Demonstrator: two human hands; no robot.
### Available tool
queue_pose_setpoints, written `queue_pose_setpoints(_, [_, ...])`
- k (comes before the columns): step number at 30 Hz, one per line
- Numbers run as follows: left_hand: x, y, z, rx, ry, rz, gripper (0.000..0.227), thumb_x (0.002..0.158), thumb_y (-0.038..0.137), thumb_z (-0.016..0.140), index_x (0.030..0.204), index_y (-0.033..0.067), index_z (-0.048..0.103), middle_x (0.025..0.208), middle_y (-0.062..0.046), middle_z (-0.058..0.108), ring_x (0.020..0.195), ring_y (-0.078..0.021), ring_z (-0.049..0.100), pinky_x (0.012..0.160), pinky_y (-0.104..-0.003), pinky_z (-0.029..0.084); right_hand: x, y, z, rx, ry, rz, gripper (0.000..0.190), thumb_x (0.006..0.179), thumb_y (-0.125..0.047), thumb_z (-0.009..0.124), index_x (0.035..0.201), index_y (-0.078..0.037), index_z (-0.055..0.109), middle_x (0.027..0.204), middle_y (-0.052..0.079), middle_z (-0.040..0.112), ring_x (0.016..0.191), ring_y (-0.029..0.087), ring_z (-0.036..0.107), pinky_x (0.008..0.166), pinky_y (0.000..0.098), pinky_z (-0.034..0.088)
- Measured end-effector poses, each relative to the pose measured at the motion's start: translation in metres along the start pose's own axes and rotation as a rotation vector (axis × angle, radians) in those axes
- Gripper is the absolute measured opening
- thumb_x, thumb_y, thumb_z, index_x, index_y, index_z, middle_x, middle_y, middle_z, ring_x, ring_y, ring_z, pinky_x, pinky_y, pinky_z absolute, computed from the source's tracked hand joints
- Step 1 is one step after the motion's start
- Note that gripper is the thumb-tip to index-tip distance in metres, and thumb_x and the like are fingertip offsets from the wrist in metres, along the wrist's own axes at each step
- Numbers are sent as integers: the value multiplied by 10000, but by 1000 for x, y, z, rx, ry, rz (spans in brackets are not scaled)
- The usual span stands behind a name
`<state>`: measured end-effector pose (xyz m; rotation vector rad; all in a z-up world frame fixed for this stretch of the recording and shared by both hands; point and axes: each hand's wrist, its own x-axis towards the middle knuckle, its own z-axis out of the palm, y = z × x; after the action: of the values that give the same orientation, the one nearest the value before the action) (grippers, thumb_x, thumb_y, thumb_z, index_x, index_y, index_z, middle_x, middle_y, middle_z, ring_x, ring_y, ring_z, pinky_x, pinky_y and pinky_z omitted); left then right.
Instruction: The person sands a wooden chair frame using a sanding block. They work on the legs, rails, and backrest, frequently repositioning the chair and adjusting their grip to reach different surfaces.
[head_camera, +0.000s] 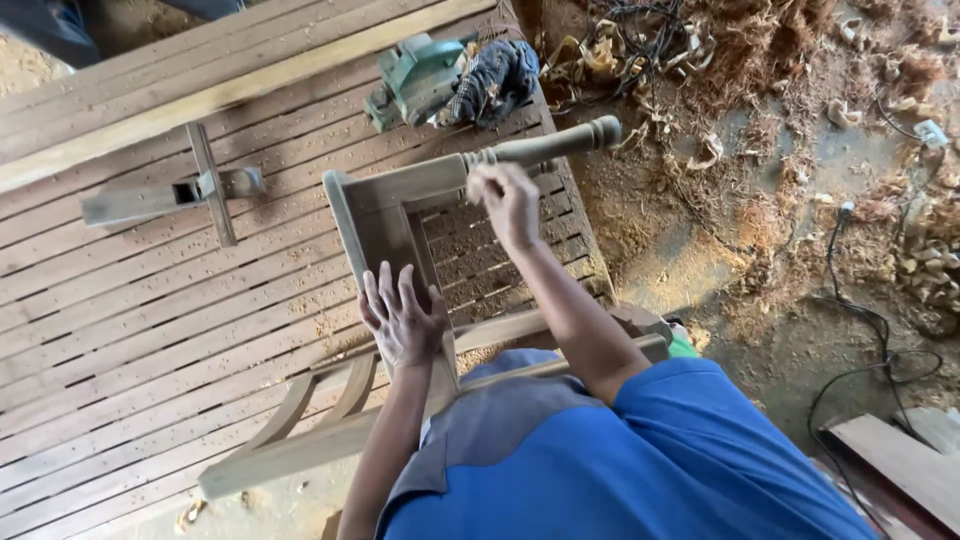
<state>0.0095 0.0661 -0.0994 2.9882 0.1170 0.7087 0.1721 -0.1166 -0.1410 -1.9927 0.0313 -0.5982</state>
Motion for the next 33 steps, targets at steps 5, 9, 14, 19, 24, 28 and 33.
queue_pose_setpoints(5, [2, 2, 0, -51, 9, -29, 478, 799, 392, 676, 1249, 234, 643, 1418, -99, 597, 1378, -336, 523, 1121, -509, 354, 47, 11, -21, -250, -226, 182, 62, 916, -253, 759, 929, -194, 746, 867, 36, 708, 913, 276, 723, 860, 433, 570])
queue_pose_setpoints(9, [2, 2, 4, -22, 2, -22, 474, 837, 420, 628, 1269, 227, 625, 1418, -104, 591, 1383, -346, 516, 1116, -515, 359, 52, 70, 26, -361, -334, 222, 103, 837, -263, 804, 897, -205, 743, 844, 55, 704, 900, 326, 718, 827, 492, 578])
queue_pose_setpoints(14, [-3, 2, -2, -167, -188, -89, 524, 884, 372, 667, 1370, 194, 585, 1508, -145, 516, 1449, -406, 420, 1159, -589, 315, 109, 33, 31, -390, -595, 439, 227, 929, -59, 747, 717, -72, 668, 850, 85, 773, 612, 79, 613, 502, 129, 465])
queue_pose_setpoints(19, [0, 2, -1, -148, -170, -95, 500, 887, 372, 676, 1353, 206, 605, 1516, -114, 519, 1459, -391, 413, 1148, -592, 330, 134, -20, -10, -284, -708, 348, 205, 970, -40, 703, 787, -96, 630, 784, 52, 729, 654, 115, 676, 573, 212, 521])
queue_pose_setpoints(24, [-2, 2, -2, -126, -200, -80, 516, 899, 382, 679, 1375, 207, 585, 1524, -114, 512, 1465, -381, 412, 1164, -592, 317, 108, 25, 15, -517, -749, 148, 108, 895, -26, 752, 835, -24, 663, 867, 146, 703, 728, 216, 667, 611, 289, 571])
queue_pose_setpoints(28, [-5, 3, -5, -120, -206, -76, 505, 908, 385, 656, 1375, 204, 593, 1526, -114, 508, 1461, -383, 413, 1158, -591, 324, 117, 29, 32, -529, -824, 281, 238, 980, -8, 676, 742, -1, 677, 717, 126, 694, 568, 146, 614, 512, 190, 518])
queue_pose_setpoints(33, [3, 4, -5, -148, -185, -101, 499, 885, 367, 672, 1352, 201, 610, 1492, -133, 536, 1434, -392, 446, 1143, -582, 345, 111, 20, 21, -482, -883, 387, 284, 1006, -61, 686, 730, -44, 622, 745, 91, 658, 603, 119, 584, 560, 216, 506])
